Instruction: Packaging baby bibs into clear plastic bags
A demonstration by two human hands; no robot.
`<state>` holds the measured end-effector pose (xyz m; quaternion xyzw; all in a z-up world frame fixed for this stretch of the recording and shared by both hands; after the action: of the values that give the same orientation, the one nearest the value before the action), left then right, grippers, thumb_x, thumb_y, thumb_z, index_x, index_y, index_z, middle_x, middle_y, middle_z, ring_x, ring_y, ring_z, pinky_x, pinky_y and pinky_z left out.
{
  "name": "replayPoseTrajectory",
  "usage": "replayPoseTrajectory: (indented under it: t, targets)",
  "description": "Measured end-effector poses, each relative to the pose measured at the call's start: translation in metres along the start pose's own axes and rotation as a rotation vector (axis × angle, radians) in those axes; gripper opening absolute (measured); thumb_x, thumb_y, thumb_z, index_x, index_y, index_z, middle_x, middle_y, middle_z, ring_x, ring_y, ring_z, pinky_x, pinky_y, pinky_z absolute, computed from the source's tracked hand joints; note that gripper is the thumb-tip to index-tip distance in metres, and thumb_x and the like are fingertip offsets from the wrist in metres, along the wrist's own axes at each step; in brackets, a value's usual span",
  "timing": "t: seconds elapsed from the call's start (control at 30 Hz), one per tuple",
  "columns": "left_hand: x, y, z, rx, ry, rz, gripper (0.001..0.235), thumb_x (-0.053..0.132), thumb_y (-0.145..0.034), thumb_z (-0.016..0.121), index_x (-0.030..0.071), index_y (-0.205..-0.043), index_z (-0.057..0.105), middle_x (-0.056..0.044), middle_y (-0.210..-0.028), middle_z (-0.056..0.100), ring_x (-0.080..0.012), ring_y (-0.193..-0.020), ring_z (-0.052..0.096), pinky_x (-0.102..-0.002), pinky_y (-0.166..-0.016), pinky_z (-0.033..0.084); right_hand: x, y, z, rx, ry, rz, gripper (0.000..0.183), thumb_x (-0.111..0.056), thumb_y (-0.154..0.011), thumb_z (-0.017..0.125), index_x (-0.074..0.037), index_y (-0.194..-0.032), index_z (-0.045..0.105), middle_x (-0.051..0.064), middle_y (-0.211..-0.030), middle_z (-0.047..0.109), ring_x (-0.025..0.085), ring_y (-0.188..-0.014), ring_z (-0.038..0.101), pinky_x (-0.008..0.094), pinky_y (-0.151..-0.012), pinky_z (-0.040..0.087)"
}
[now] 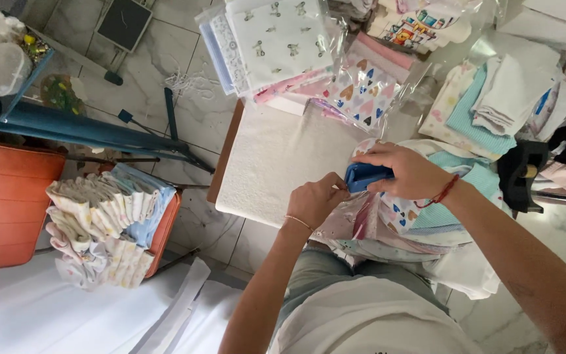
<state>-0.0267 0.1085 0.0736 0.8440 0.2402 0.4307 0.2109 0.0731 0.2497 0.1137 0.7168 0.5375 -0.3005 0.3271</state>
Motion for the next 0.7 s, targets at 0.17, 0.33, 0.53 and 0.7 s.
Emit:
replayPoseTrajectory:
  t: [0.17,0.33,0.53,0.7]
  targets:
    - [-0.003,-0.005,0.003,-0.001,0.022,0.005,0.021,0.042,-0.081,0.046,0.025,-0.093,0.049,0.003,-0.089,0.065,-0.0331,-0.083,0.061,-0.045,-0.077,0.047,-0.004,-0.005,-0.003,-0.109,-0.016,0.073,0.057,-0.02,-0.06,0.073,-0.011,-0.114,0.056,0.017,-0.103,0.056,0.036,-0.101,0.051,0.044,-0.089,0.037]
    - [-0.003,-0.007,0.002,-0.008,0.034,-0.032,0.016,0.037,-0.082,0.047,0.025,-0.091,0.049,0.004,-0.089,0.065,-0.0307,-0.085,0.061,-0.042,-0.079,0.047,0.008,-0.007,0.005,-0.229,0.052,0.091,0.054,-0.026,-0.062,0.072,-0.017,-0.113,0.056,0.007,-0.102,0.058,0.028,-0.101,0.052,0.04,-0.089,0.035]
    - [-0.006,-0.008,0.001,0.0,0.157,-0.047,0.014,0.034,-0.081,0.051,0.024,-0.09,0.051,0.003,-0.09,0.065,-0.0306,-0.089,0.06,-0.044,-0.079,0.045,0.007,-0.006,0.006,-0.241,0.006,0.135,0.054,-0.025,-0.064,0.071,-0.016,-0.115,0.055,0.006,-0.108,0.057,0.03,-0.108,0.048,0.046,-0.091,0.029]
    - [-0.005,-0.006,0.002,-0.02,0.192,-0.06,0.013,0.032,-0.08,0.052,0.024,-0.089,0.051,0.003,-0.089,0.065,-0.0282,-0.092,0.059,-0.041,-0.082,0.045,0.011,-0.009,0.009,-0.292,0.042,0.137,0.055,-0.027,-0.063,0.072,-0.016,-0.114,0.055,0.007,-0.108,0.057,0.028,-0.108,0.048,0.042,-0.093,0.031]
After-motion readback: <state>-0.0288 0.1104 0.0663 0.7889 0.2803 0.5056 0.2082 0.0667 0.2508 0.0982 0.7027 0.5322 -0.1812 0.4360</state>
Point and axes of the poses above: each hand's wrist, its own y-axis away from the middle knuckle, its own z-axis out of the palm, x = y × z, the point moved 4 cm from there along -y, towards the middle knuckle
